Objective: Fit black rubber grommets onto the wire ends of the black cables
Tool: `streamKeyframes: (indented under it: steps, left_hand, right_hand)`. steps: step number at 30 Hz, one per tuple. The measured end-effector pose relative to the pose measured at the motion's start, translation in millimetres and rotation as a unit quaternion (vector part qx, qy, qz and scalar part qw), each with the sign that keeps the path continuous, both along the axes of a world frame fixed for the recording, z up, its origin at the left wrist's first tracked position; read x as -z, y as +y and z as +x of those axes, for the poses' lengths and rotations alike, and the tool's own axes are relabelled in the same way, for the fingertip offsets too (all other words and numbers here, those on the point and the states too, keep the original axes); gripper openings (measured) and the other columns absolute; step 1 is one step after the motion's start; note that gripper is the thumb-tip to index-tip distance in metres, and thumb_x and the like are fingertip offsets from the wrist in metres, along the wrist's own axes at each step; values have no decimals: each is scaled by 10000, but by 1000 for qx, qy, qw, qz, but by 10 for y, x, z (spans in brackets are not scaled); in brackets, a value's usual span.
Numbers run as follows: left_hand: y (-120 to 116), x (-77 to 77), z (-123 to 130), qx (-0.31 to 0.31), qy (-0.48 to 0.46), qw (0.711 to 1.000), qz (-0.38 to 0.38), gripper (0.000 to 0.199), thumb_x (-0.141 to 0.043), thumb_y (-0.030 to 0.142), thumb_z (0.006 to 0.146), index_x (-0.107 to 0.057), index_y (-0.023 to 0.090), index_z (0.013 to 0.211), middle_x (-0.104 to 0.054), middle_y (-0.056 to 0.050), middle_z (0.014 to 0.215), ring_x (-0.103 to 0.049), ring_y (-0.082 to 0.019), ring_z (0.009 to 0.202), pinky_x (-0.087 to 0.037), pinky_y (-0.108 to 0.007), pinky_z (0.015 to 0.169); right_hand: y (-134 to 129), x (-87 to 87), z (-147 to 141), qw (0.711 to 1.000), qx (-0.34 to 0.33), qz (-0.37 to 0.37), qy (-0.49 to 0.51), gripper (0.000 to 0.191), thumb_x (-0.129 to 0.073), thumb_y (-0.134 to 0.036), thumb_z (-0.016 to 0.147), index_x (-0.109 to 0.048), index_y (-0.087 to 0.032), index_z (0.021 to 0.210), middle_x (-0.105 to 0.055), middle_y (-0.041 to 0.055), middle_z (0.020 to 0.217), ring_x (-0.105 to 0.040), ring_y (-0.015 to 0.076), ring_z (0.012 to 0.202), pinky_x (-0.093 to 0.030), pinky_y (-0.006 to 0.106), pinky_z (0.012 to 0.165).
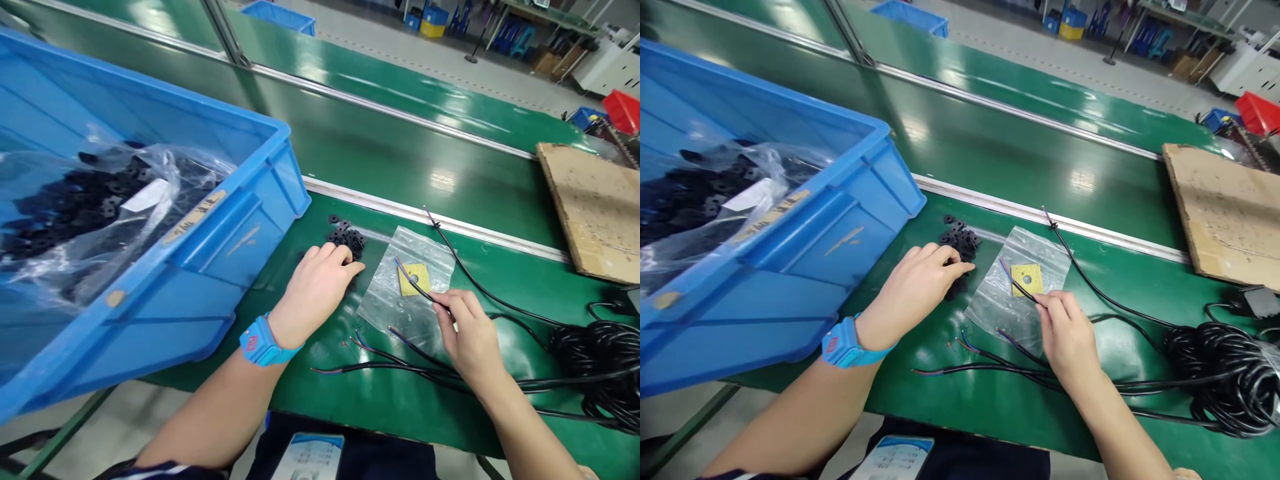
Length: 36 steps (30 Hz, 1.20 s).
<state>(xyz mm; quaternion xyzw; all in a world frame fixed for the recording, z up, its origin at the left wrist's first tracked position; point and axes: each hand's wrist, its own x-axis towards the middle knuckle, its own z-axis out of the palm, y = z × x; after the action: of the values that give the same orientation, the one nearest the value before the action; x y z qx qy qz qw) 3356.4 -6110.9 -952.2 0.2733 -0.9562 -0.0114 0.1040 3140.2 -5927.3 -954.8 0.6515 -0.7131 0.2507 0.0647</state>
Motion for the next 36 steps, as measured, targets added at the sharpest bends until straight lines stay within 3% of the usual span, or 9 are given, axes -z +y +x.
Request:
streamKeyframes:
  steps: [7, 11, 15, 18, 22, 29, 31, 34, 36]
  left_hand:
    - [-82, 82, -41, 18, 4, 1000, -6, 227, -567, 139, 968, -763, 198, 870, -695, -98, 1084, -538, -297, 960, -398, -422, 735]
    - [-81, 41, -39, 17, 51, 998, 10, 211, -508, 201, 1020, -713, 188, 976, -728, -95, 1092, -580, -291, 974, -435, -428, 748]
    - [-30, -28, -48, 6, 170, 981, 97, 180, -485, 214, 1032, -657, 175, 1070, -748, -76, 1095, -653, -257, 1015, -508, -417, 864]
    - [20, -85, -58, -11, 227, 953, 201, 147, -497, 221, 1020, -628, 184, 1076, -750, -59, 1147, -693, -226, 1040, -543, -370, 897]
    - [76, -109, -57, -32, 274, 901, 334, 145, -523, 300, 1024, -604, 194, 1083, -748, -65, 1151, -725, -186, 924, -565, -307, 787]
    - [125, 49, -107, -33, 365, 779, 509, 197, -678, 363, 947, -587, 193, 985, -688, -79, 1183, -707, -203, 1047, -575, -332, 896]
    - [130, 45, -137, -36, 383, 749, 540, 263, -742, 344, 897, -607, 197, 1068, -679, -60, 1133, -701, -177, 992, -582, -308, 874]
    - [132, -18, -162, -50, 383, 733, 560, 392, -781, 316, 862, -647, 202, 1212, -691, -31, 982, -670, -131, 842, -569, -235, 760]
    - [133, -60, -166, -54, 382, 728, 566, 340, -794, 315, 850, -707, 189, 1153, -698, -23, 892, -651, -119, 789, -544, -202, 705]
  right_hand:
    - [111, 282, -82, 981, 33, 78, 177, 143, -495, -138, 1015, -631, -160, 1054, -616, 83, 911, -571, 206, 793, -473, 329, 720]
    - [132, 293, -95, 977, 21, 118, 177, 237, -501, -83, 984, -627, -159, 1170, -610, 73, 911, -560, 218, 842, -453, 339, 745]
    - [132, 288, -97, 978, 25, 112, 176, 172, -534, -102, 991, -649, -167, 1101, -623, 64, 944, -563, 204, 848, -428, 328, 727]
    - [139, 279, -93, 975, 29, 108, 191, 155, -534, -138, 1011, -667, -170, 1083, -582, 36, 843, -544, 187, 778, -404, 319, 684]
    - [162, 265, -83, 970, 40, 112, 214, 170, -536, -177, 1022, -684, -155, 1102, -512, 12, 765, -533, 170, 713, -399, 303, 654]
    - [172, 275, -90, 963, 76, 100, 240, 247, -483, -254, 1059, -698, -150, 1121, -520, 1, 756, -487, 127, 545, -346, 281, 510]
    - [164, 278, -82, 961, 81, 104, 241, 238, -486, -245, 1056, -703, -157, 1099, -528, 1, 759, -482, 120, 536, -328, 279, 493]
    - [154, 272, -49, 955, 90, 114, 259, 181, -529, -201, 1028, -708, -183, 1041, -531, -1, 757, -501, 120, 574, -299, 295, 505]
    - [149, 256, -24, 950, 86, 113, 277, 168, -545, -160, 1008, -710, -191, 1019, -537, 2, 755, -529, 129, 623, -304, 307, 536]
